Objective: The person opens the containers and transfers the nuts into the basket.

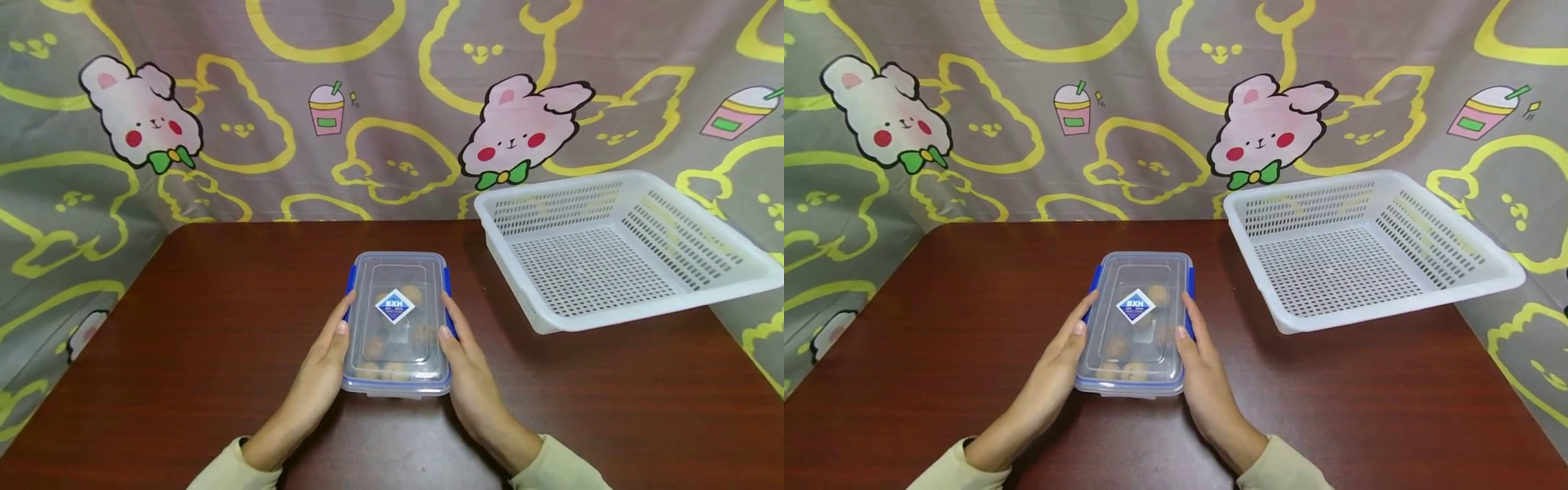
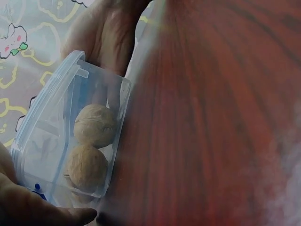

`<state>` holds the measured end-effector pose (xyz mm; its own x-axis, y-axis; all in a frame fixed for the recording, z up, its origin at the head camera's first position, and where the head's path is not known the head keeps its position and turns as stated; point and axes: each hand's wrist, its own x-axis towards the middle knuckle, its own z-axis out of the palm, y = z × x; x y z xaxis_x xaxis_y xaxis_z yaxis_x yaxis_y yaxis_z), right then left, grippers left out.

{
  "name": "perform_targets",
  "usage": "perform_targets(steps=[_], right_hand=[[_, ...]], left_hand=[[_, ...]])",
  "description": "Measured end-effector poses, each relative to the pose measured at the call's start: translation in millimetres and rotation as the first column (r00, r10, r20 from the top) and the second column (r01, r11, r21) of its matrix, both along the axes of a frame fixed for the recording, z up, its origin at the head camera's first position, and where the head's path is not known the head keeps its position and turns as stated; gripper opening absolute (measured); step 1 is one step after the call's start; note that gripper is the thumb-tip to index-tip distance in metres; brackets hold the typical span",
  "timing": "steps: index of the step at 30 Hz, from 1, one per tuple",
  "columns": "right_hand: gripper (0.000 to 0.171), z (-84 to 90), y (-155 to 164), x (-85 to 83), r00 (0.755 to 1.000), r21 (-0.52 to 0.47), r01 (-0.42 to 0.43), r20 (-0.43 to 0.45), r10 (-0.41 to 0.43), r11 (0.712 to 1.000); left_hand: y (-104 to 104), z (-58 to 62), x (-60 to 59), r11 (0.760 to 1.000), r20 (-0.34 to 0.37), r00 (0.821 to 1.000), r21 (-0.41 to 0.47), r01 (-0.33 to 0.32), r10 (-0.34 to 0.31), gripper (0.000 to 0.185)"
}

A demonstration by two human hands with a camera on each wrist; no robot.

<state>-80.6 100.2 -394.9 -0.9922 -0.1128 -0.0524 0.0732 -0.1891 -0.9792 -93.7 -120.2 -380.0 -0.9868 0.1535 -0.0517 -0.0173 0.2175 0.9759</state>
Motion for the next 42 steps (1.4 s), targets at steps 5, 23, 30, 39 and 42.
perform_targets(steps=[5, 23, 30, 39, 42], right_hand=[[0.050, -6.4, 2, -4.1, 0.999, -0.023, 0.043, -0.011, -0.043, 0.999], [0.049, 0.3, 6, -8.7, 0.993, 0.097, 0.118, 0.015, -0.120, 0.988], [0.048, 4.4, 7, -9.4, 0.983, 0.156, 0.180, 0.007, -0.183, 0.971], [0.048, 6.8, 7, -9.6, 0.978, 0.267, 0.208, -0.041, -0.204, 0.941], [0.049, 7.0, 7, -10.4, 0.977, 0.284, 0.215, -0.062, -0.206, 0.934]], left_hand=[[-2, 0.3, -2.4, 1.000, 0.004, 1.000, -0.001, -0.012, 0.012, 0.049], [-4, 0.2, -2.7, 0.999, 0.015, 1.000, -0.033, 0.000, 0.000, 0.049], [-4, 0.5, -3.8, 1.000, 0.013, 1.000, -0.027, 0.005, -0.004, 0.049], [-3, 1.9, -1.4, 1.000, 0.006, 1.000, -0.020, 0.006, -0.006, 0.050], [-2, 2.2, -1.0, 1.000, 0.004, 1.000, -0.024, 0.008, -0.008, 0.050]])
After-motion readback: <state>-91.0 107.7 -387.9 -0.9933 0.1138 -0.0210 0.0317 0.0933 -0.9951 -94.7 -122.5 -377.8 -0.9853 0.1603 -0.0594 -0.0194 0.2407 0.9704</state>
